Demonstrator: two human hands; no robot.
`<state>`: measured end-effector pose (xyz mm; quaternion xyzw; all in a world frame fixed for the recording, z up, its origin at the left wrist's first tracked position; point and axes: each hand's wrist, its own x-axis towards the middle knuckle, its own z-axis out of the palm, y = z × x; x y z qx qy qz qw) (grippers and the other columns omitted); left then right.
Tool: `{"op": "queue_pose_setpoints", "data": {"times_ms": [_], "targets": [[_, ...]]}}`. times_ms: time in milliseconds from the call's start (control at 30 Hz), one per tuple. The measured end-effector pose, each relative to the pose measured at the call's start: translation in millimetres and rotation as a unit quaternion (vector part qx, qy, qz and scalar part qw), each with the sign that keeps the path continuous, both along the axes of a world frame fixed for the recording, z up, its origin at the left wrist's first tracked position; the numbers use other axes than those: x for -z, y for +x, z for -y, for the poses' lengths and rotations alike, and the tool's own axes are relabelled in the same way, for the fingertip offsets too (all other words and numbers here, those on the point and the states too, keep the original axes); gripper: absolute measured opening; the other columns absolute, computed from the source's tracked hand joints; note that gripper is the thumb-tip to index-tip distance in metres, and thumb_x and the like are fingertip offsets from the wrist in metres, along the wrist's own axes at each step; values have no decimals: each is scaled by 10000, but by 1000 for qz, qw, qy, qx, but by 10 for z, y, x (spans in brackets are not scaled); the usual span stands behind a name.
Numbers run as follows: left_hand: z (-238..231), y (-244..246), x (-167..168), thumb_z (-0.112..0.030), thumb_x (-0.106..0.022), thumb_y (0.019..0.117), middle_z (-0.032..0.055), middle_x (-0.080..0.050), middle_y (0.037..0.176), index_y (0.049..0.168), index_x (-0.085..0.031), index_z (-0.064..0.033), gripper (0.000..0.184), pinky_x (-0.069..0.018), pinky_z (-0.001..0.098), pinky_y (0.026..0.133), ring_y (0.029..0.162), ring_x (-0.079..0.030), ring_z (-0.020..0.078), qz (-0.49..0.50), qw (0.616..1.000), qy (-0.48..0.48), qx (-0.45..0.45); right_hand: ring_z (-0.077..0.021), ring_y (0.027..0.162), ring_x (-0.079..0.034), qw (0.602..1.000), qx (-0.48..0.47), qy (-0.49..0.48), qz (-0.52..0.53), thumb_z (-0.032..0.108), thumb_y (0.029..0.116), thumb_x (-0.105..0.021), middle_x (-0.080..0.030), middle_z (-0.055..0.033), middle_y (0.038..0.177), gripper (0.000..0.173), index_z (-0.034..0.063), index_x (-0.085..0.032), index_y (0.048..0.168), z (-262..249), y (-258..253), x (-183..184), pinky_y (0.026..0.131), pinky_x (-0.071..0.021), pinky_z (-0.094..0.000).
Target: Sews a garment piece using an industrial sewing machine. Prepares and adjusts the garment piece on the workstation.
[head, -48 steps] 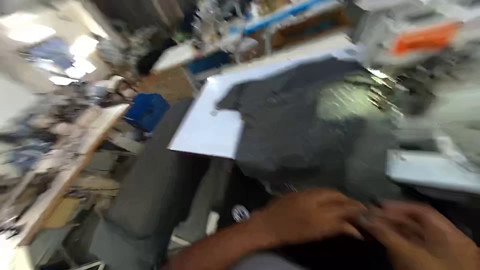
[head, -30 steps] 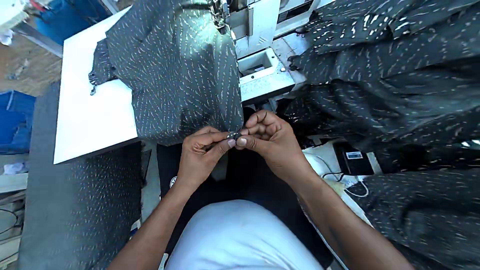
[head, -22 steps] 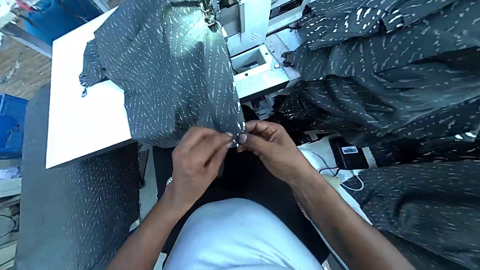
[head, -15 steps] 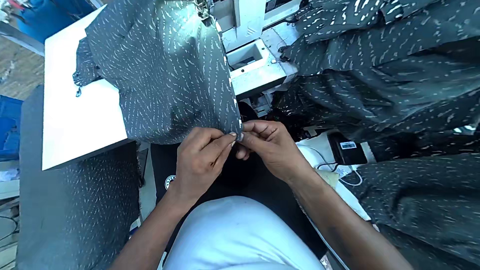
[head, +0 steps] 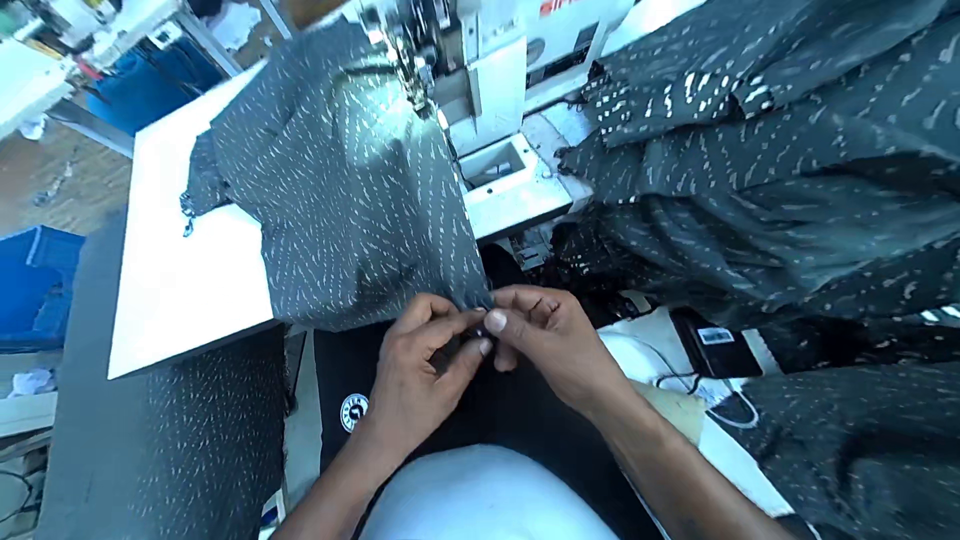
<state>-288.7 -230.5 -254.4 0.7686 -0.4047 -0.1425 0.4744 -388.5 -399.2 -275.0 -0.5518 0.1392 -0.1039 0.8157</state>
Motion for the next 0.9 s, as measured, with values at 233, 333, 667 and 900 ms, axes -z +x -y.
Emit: {"op": "queue_pose_setpoints", "data": {"times_ms": [233, 333, 667, 900], "targets": [[42, 648, -461, -253, -547, 1043, 8, -671, 1256, 1366, -624, -143, 350, -592, 345, 858, 1049, -671, 142, 27, 995, 15, -97, -83, 580, -597, 997, 19, 17, -68, 169, 924, -721, -680, -43, 717, 115, 67, -762, 889, 132, 140, 265, 535, -511, -221], [266, 1088, -666, -304, -407, 1081, 108, -581, 1421, 1454, -548, -78, 458, -498, 484, 1042, 1283, -570, 249, 228, 961, 100, -119, -106, 536, -590, 995, 30, -24, -90, 148, 942, -694, -664, -61, 681, 113, 61, -752, 901, 143, 204, 300, 499, -509, -238], [628, 1321, -546, -431, -291, 1106, 129, -386, 1619, 1530, -447, -45, 594, -256, 594, 1203, 1495, -360, 312, 277, 926, 213, -141, -67, 439, -520, 996, 48, 40, -67, 132, 925, -699, -601, -44, 606, 59, 85, -717, 895, 135, 174, 176, 421, -464, -205], [901, 2079, -558, -515, -266, 1068, 164, -274, 1676, 1585, -353, -28, 715, -225, 560, 1238, 1548, -277, 290, 247, 930, 245, -116, -86, 440, -504, 997, 76, 0, -22, 113, 975, -659, -620, -73, 658, 79, 50, -706, 964, 243, 644, -45, 414, -464, -217]]}}
